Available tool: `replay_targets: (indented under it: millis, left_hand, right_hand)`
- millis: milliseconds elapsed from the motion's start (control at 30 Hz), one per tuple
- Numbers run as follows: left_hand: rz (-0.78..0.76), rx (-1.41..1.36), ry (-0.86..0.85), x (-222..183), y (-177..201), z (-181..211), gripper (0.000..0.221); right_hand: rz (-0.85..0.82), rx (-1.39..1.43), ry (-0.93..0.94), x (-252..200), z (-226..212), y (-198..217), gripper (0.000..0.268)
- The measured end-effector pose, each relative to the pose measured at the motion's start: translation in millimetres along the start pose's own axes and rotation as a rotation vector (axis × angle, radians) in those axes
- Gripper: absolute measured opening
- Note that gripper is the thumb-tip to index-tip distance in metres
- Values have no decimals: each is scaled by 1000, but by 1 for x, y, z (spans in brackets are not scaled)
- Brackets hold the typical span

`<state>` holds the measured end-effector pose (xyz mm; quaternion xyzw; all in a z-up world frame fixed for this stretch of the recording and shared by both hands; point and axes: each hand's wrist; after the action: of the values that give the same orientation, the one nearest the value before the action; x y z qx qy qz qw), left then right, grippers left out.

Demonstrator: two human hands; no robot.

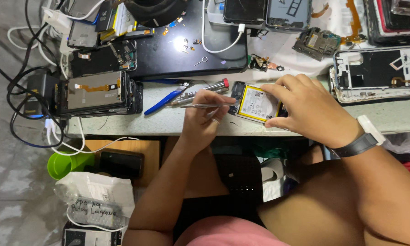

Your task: The person uses a screwdriver and a metal spudger to remove screws and pry the battery out of a disassembled smartphone. They carefully lift the battery from the chassis and set it aside on the workbench.

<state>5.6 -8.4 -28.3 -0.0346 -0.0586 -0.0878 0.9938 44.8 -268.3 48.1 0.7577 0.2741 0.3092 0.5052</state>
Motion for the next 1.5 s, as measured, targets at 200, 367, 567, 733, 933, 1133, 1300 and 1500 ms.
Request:
replay_targets:
  millis: [200,367,567,733,933,1133,1300,1500]
  left_hand:
    - [-1,280,-98,-3,-2,9,11]
    - [-9,353,-151,-1,-4,15,8]
    - [2,468,-272,-2,-6,21,10]
    - [-16,393,-188,-4,-1,30,11]
    - [73,419,63,-6,-8,43,13]
    - [17,514,-124,-16,-7,57,13]
    - [87,379,-102,-23,-4,57,33]
    - [63,403,-131,-16,0,52,46]
  right_hand:
    - [-13,7,3,2,0,-1,78]
    - [-11,23,3,2,0,-2,78]
    - [-19,30,-11,2,0,-3,77]
    - [-3,35,0,2,3,-4,77]
    - [-15,52,19,4,5,-3,77]
    - [-68,47,22,5,4,-3,77]
    - [-102,57,3,7,3,-1,77]
    - [-89,51,27,9,4,0,78]
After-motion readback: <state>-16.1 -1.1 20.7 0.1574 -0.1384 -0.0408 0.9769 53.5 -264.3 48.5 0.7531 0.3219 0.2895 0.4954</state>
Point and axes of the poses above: each hand's wrist, its own x-axis towards the middle knuckle, its own y-axis out of the back of the hand, z = x × y, and after that the axes turned 8 degrees about y, right-handed
